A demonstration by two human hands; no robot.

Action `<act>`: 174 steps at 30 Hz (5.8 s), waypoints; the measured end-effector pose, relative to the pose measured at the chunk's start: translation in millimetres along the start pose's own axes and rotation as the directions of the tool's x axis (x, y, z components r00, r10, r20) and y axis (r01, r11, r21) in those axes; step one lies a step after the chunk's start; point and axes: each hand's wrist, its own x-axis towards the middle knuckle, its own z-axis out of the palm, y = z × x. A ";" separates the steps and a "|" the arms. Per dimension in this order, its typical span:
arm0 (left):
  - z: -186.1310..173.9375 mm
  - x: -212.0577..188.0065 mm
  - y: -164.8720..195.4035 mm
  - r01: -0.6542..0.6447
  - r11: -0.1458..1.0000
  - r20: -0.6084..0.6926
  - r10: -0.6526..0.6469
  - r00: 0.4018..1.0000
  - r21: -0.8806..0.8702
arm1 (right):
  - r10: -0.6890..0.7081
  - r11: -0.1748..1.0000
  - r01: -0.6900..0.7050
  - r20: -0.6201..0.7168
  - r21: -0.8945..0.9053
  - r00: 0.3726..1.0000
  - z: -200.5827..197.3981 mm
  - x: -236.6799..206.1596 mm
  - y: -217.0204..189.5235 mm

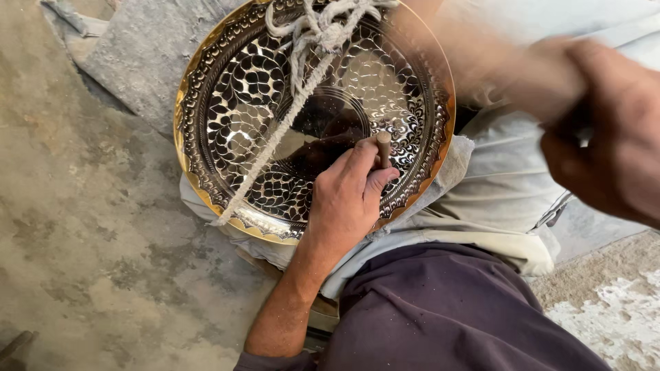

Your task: The person sits on the floor with an engraved decorative metal tray resting on a cloth pad, holds a small punch against the tray's surface with one hand, and strikes the punch with a wooden mallet held in the other hand, working across the patterned areas of the tray.

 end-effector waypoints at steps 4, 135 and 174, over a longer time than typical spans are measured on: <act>-1.3 -0.5 0.1 -0.021 1.000 -0.009 0.021 1.000 -0.020 | -0.113 0.982 0.106 -0.036 -0.156 0.993 1.7 1.7 6.3; -40.6 8.7 14.4 -0.096 0.989 0.288 0.061 0.956 0.112 | 0.186 0.973 -0.188 -0.021 -0.132 0.982 40.8 -51.1 24.1; -46.3 26.7 39.7 -0.168 0.980 0.549 0.081 0.832 0.111 | 0.376 0.922 -0.387 -0.195 -0.022 0.906 84.7 -156.0 17.2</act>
